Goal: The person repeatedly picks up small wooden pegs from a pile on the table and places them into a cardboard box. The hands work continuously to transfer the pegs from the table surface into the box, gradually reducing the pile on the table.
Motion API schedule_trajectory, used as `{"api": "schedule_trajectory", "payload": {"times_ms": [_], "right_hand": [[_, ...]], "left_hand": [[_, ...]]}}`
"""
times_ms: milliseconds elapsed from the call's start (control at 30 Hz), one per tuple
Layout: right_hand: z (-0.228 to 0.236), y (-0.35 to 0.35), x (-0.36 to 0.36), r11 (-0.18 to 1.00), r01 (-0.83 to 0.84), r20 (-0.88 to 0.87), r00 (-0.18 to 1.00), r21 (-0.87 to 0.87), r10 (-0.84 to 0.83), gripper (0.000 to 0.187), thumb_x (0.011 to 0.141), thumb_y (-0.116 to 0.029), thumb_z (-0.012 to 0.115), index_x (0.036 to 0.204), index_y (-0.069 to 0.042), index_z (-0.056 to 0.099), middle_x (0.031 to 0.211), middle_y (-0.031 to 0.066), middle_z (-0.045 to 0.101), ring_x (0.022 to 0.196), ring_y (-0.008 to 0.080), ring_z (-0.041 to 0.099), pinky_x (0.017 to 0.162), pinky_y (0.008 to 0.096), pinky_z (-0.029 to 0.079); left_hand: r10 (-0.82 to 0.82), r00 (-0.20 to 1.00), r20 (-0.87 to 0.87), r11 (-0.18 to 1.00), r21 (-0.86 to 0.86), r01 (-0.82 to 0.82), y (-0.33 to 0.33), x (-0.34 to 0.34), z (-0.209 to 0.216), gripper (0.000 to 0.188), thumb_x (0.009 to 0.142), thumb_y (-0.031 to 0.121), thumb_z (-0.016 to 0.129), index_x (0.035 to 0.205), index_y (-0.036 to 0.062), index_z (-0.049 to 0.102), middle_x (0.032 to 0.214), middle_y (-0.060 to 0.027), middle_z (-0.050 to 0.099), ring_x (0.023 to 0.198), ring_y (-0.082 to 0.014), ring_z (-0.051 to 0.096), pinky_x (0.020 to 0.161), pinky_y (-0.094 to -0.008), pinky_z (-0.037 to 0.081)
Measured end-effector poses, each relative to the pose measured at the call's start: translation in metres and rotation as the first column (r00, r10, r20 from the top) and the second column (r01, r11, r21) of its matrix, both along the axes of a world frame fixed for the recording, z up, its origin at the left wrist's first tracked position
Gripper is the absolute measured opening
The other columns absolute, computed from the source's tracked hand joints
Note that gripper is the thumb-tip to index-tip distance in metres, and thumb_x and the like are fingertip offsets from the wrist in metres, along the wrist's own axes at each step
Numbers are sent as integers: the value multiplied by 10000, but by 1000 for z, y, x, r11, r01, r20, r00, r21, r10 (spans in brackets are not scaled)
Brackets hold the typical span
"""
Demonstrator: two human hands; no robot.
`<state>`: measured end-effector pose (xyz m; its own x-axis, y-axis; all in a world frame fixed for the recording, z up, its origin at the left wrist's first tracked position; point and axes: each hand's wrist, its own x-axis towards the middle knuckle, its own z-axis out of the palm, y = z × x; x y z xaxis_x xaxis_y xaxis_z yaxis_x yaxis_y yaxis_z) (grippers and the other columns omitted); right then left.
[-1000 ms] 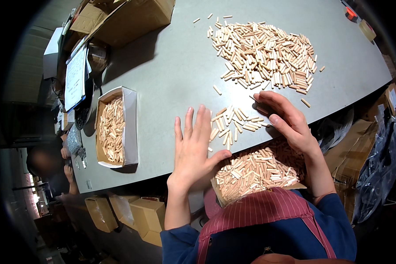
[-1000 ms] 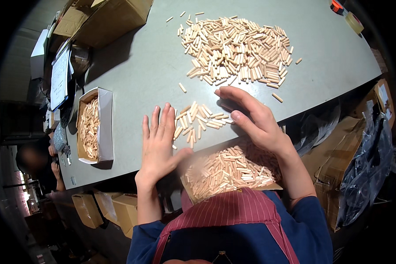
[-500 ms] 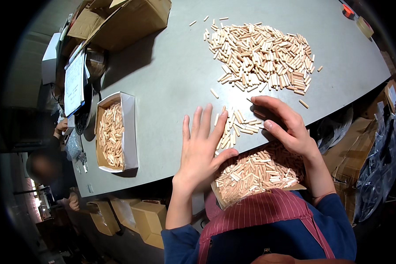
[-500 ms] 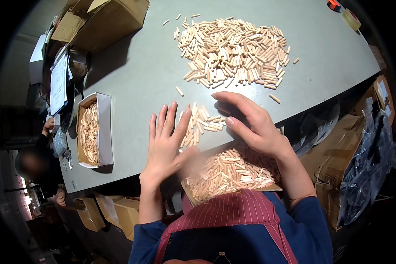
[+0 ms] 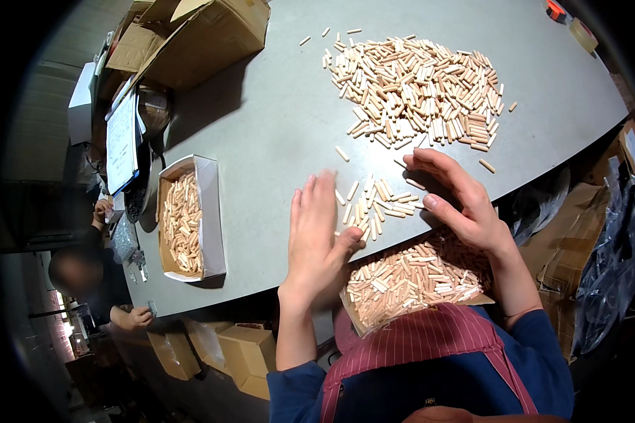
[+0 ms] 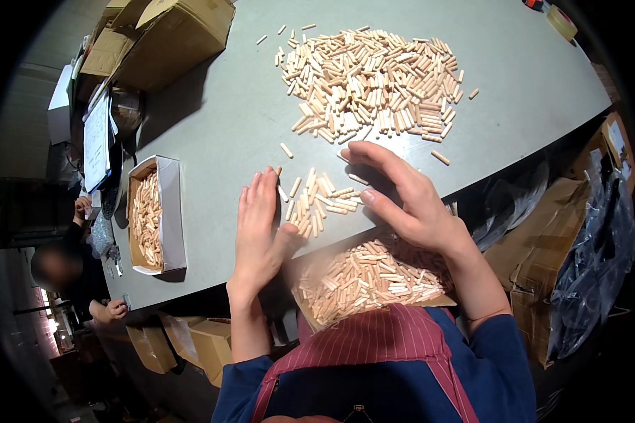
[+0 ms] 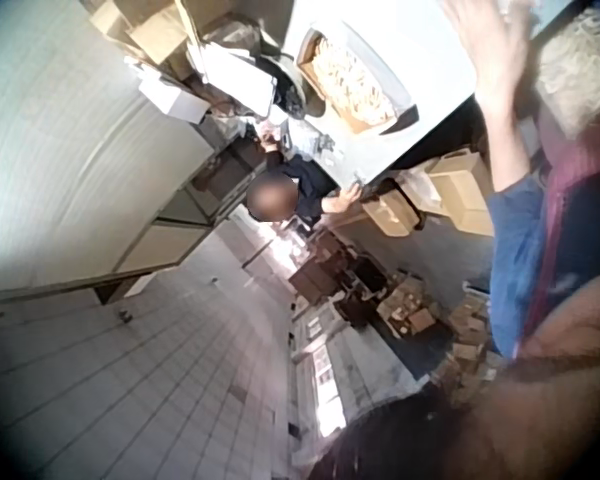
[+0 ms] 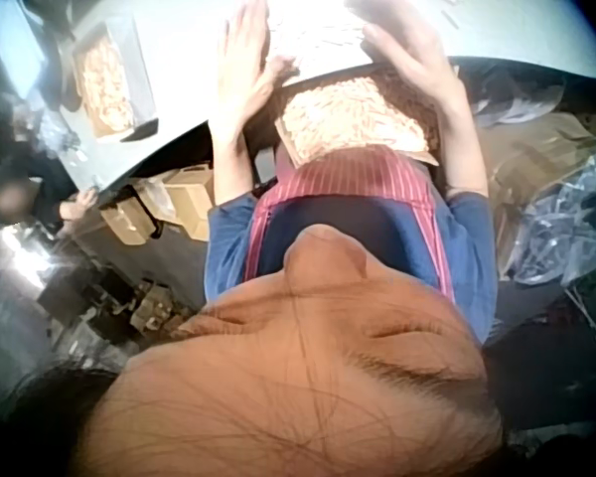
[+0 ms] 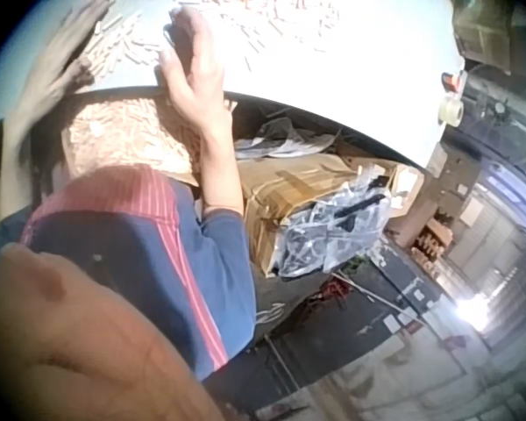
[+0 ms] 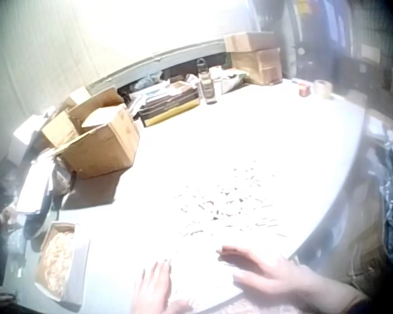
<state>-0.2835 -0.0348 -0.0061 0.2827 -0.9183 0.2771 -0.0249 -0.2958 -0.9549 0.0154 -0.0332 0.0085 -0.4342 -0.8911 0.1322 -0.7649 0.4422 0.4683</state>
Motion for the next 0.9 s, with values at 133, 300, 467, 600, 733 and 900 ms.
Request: {"api": "schedule_trajectory", "payload": {"times_ms": [133, 300, 467, 600, 733, 900], "right_hand": [[-1, -1, -2, 1000, -5, -36, 999, -30, 4, 579, 1052, -58, 598, 1602, 59, 459, 1542, 249, 621, 1457, 324, 603, 1226, 418, 456], [0, 0, -3, 999, 6, -41, 999, -41, -8, 575, 1051, -63, 601, 1597, 56, 467, 1536, 251, 625, 1447, 325, 610, 1222, 418, 460], [-2, -1, -3, 999, 8, -43, 999, -46, -10, 575, 1047, -61, 606, 1594, 54, 471, 1529, 251, 628, 1436, 326, 617, 1218, 419, 464], [-2, -1, -3, 998, 8, -53, 999, -59, -11, 576, 1042, -58, 612, 1590, 53, 476, 1529, 248, 629, 1433, 327, 619, 1216, 420, 466], [0, -1, -4, 998, 6, -79, 997, -63, -11, 574, 1036, -56, 619, 1585, 51, 486, 1530, 245, 628, 1436, 331, 618, 1214, 420, 467], [-1, -2, -5, 997, 1, -95, 995, -80, -9, 576, 1032, -64, 628, 1581, 46, 494, 1529, 244, 625, 1433, 335, 621, 1212, 421, 469]], "left_hand": [[87, 995, -50, 996, -24, -88, -2, 7, -6, 792, 1123, 467, 555, 1678, -61, 354, 1709, -294, 412, 1627, -508, 300, 1341, -582, 192], [142, 986, -88, 989, -16, -144, -2, 9, -5, 673, 1142, 338, 509, 1665, -67, 386, 1702, -294, 424, 1622, -504, 311, 1342, -559, 204], [188, 973, -133, 982, 23, -187, -5, 10, 0, 633, 1142, 291, 482, 1658, -66, 404, 1694, -295, 440, 1624, -489, 318, 1341, -553, 203], [191, 976, -103, 982, 11, -191, -6, 9, 1, 619, 1139, 279, 477, 1656, -57, 418, 1695, -297, 440, 1627, -481, 320, 1341, -550, 203], [206, 977, -57, 977, -42, -208, -5, 8, -3, 593, 1163, 308, 462, 1651, -28, 446, 1705, -265, 445, 1618, -456, 346, 1331, -523, 249], [211, 976, -63, 977, -15, -212, -5, 6, -1, 607, 1121, 225, 506, 1637, -86, 424, 1691, -319, 432, 1625, -489, 320, 1340, -556, 208]]}}
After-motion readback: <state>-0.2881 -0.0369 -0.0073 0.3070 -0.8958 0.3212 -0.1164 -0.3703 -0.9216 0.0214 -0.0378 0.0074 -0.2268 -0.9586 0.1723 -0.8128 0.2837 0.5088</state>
